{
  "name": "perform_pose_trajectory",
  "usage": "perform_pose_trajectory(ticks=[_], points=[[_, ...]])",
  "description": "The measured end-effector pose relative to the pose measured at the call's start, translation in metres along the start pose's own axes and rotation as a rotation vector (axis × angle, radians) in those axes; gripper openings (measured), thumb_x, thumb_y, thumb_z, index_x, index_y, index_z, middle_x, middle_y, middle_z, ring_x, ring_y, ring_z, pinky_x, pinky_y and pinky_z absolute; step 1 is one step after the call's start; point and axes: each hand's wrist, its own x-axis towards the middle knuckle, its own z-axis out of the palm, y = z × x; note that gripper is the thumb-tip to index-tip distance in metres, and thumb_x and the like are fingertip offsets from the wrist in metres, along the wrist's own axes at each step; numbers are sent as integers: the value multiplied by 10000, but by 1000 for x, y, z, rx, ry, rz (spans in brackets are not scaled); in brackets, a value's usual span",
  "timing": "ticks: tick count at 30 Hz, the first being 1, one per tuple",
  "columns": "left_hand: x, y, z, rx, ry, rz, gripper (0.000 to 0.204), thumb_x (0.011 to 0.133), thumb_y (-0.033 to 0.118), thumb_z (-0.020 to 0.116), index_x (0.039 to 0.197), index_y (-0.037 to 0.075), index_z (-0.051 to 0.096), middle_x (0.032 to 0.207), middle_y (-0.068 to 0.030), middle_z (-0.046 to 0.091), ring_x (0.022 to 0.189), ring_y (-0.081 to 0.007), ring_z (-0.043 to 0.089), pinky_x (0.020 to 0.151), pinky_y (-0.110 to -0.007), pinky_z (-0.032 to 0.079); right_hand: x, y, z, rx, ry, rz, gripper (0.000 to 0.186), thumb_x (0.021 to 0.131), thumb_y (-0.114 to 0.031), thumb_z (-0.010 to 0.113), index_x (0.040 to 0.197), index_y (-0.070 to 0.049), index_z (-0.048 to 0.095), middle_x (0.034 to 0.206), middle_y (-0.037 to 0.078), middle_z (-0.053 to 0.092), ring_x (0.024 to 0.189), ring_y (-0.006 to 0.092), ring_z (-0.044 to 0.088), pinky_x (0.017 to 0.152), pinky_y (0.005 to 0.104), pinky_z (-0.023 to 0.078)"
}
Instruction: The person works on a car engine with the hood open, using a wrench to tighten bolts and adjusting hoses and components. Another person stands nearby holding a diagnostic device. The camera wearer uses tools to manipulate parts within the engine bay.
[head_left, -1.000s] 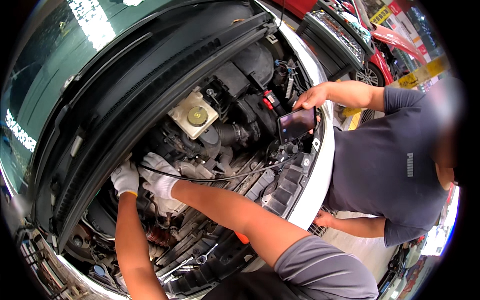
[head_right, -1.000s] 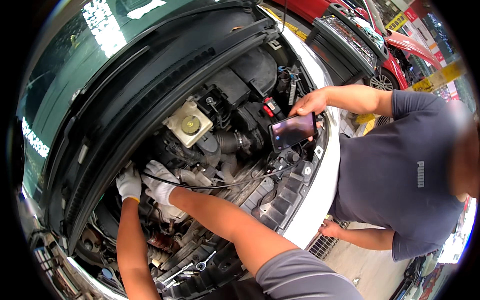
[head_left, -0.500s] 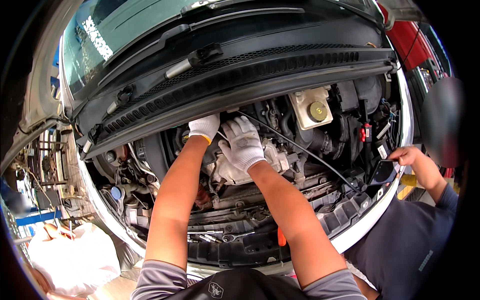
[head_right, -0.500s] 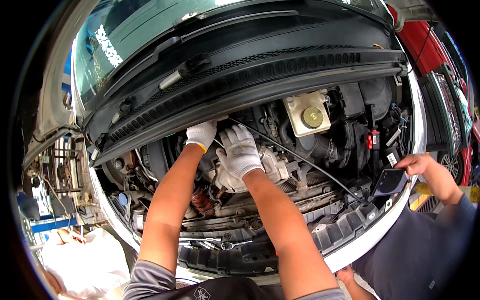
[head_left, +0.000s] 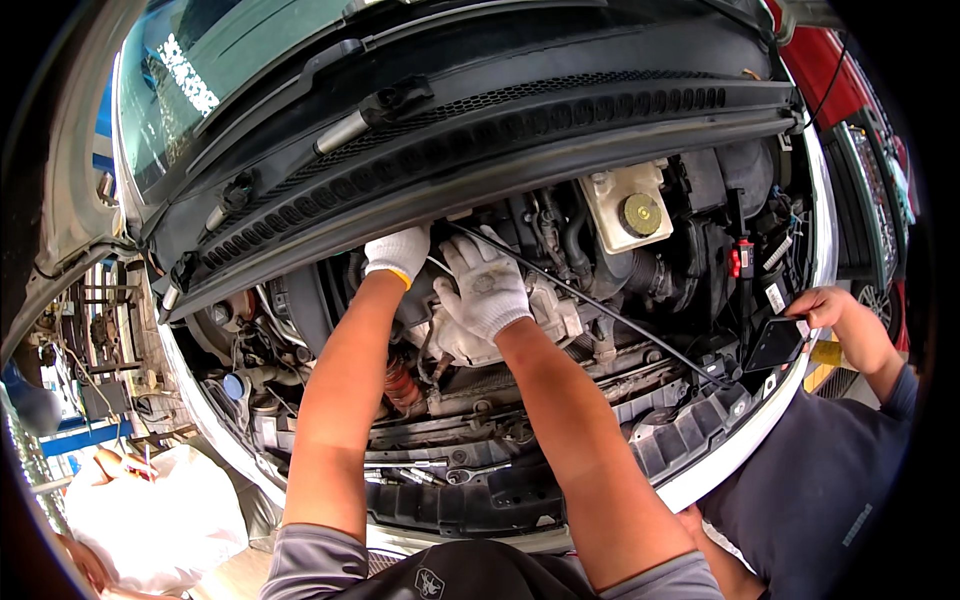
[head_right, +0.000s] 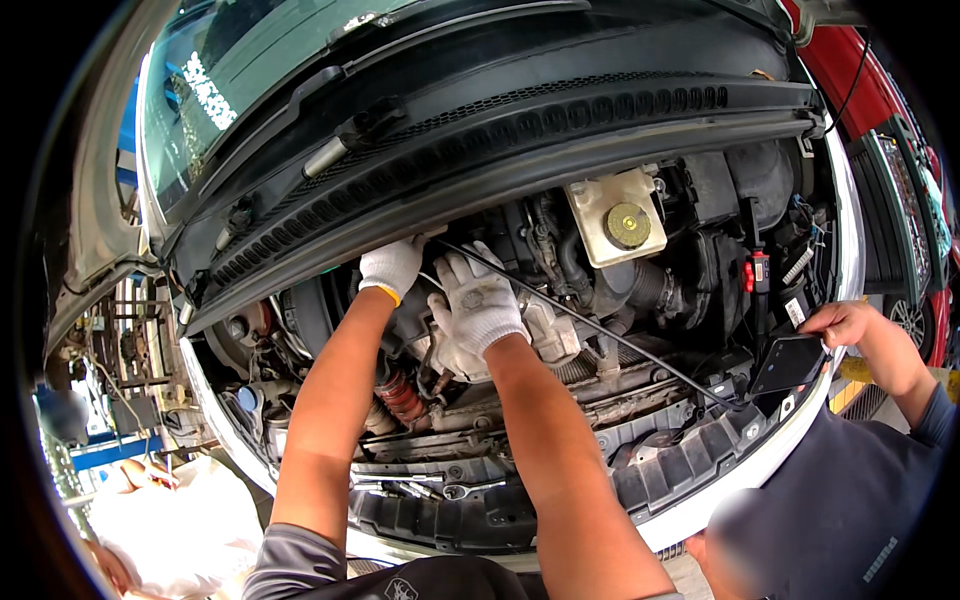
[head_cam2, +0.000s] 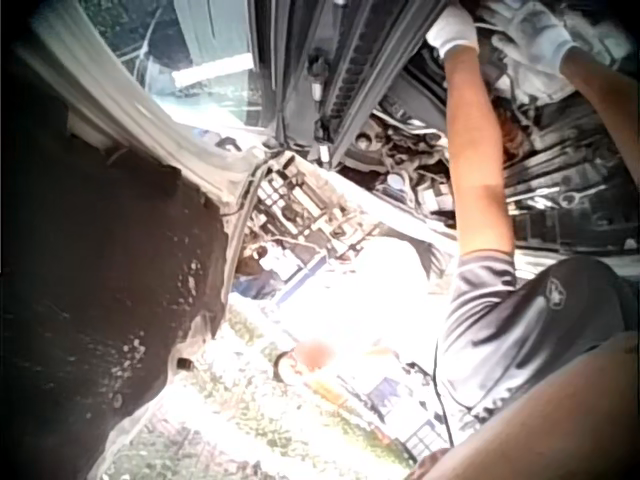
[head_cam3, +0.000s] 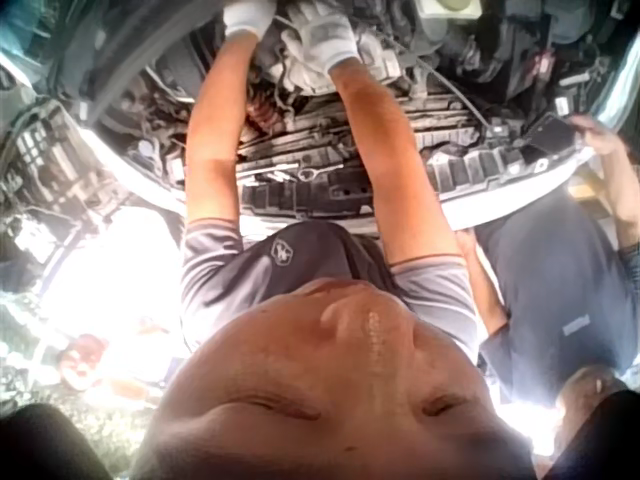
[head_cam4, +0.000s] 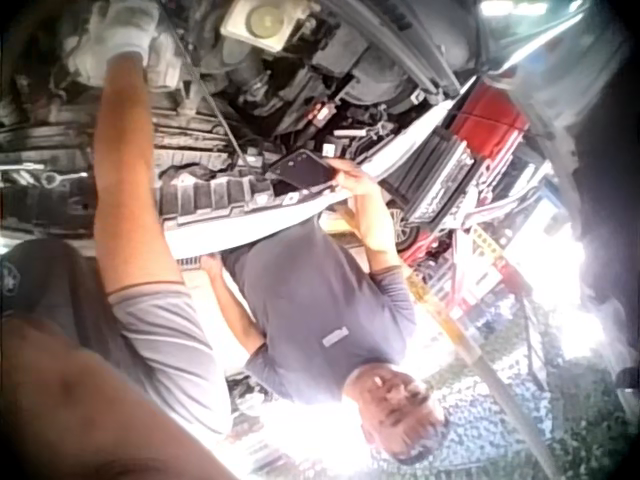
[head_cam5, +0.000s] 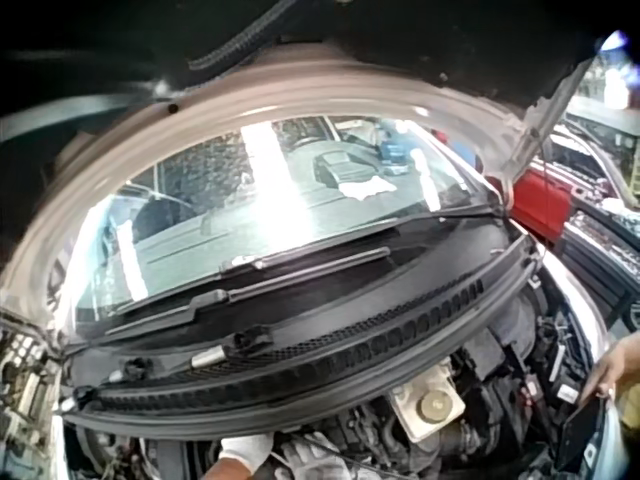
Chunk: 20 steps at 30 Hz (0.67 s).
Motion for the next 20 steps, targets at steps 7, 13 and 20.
perform_pose_trajectory(ticks=[7, 13, 20], points=[[-4, -12, 6, -4, 78, -31, 466, 1107, 402, 405, 1393, 138, 662, 1384, -141, 684, 1290, -368, 624, 1087, -508, 482, 2, -6, 6, -41, 21, -13, 677, 1025, -504, 488, 1552, -79, 493, 1600, 103, 491, 1476, 262, 427, 1174, 431, 366], [-7, -13, 12, -80, 148, -27, 478, 1094, 425, 427, 1328, 116, 706, 1360, -162, 694, 1278, -388, 622, 1091, -504, 471, 2, -9, 11, -33, 15, 8, 670, 1019, -505, 499, 1528, -70, 523, 1590, 99, 501, 1494, 264, 402, 1181, 433, 358], [-2, -4, -3, -208, 107, -37, 543, 1046, 513, 520, 1360, 105, 691, 1376, -201, 679, 1319, -375, 601, 1142, -487, 431, 2, -9, 8, -47, 54, -31, 645, 1009, -498, 527, 1471, -51, 581, 1568, 122, 513, 1510, 294, 375, 1222, 470, 323]])
